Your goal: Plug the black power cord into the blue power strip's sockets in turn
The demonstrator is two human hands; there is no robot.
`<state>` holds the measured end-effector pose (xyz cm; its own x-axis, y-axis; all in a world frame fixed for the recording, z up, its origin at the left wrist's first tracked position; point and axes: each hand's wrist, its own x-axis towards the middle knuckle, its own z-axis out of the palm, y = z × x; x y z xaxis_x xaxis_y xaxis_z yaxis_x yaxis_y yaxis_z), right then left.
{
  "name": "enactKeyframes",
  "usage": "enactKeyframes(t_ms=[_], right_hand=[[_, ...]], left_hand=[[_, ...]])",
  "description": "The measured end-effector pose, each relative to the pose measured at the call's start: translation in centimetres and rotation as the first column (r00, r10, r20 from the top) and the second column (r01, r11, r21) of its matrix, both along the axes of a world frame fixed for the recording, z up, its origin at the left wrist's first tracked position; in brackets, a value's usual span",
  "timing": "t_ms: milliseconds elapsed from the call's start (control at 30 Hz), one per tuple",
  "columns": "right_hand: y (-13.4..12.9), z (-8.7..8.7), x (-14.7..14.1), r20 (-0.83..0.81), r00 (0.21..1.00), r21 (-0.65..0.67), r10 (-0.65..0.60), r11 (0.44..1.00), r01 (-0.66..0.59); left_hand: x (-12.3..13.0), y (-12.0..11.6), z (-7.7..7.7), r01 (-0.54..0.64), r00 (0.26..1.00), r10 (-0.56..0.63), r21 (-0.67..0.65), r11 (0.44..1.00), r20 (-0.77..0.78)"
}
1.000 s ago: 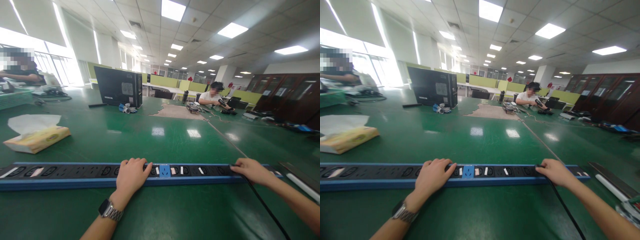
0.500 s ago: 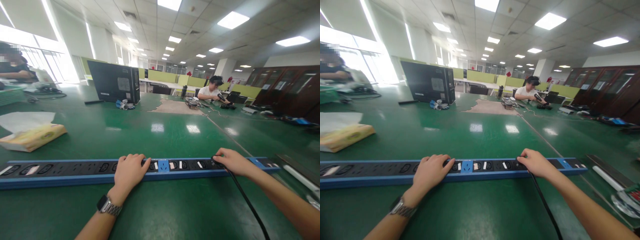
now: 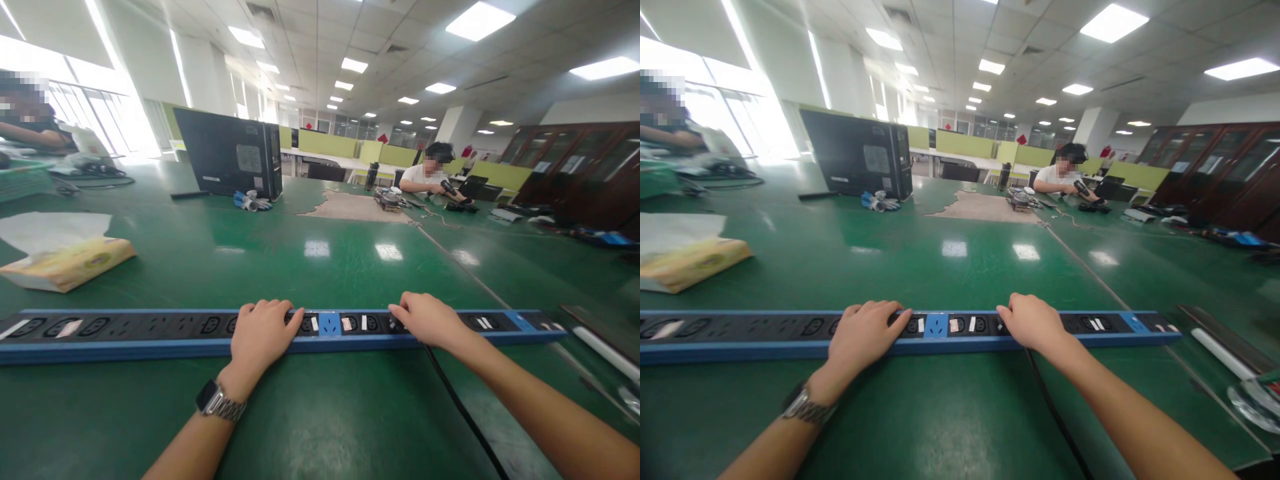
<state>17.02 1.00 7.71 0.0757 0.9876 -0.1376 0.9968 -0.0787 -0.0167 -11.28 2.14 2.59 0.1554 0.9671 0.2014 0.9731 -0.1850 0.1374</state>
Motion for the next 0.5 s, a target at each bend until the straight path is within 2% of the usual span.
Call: enactKeyframes(t_ms=[133, 333, 433, 500], right_hand=[[-0.1, 0.0, -1.4, 0.091, 0.996, -0.001, 0.001, 1.0, 0.0], [-0.4, -0.9, -2.2, 0.069, 0.997, -0.019, -0.031, 0.999, 0.033], [-0.9, -1.2, -2.3, 0.1, 0.995, 0.022, -0.024, 1.0, 0.022], [-1.1, -1.2, -2.6, 0.116, 0.993, 0.036, -0.007, 0.999, 0.003]], left_hand=[[0.1, 0.0, 0.2, -0.007, 1.0, 0.007, -0.019, 1.0, 0.003], [0.0, -0.2, 0.0, -0.003, 1.0, 0.003, -0.009, 1.0, 0.008], [-0.1, 0.0, -0.5, 0.001, 0.998, -0.004, 0.048, 0.999, 0.065], [0.2, -0.1, -0.3, 0.022, 0.987, -0.035, 0.083, 0.996, 0.158]])
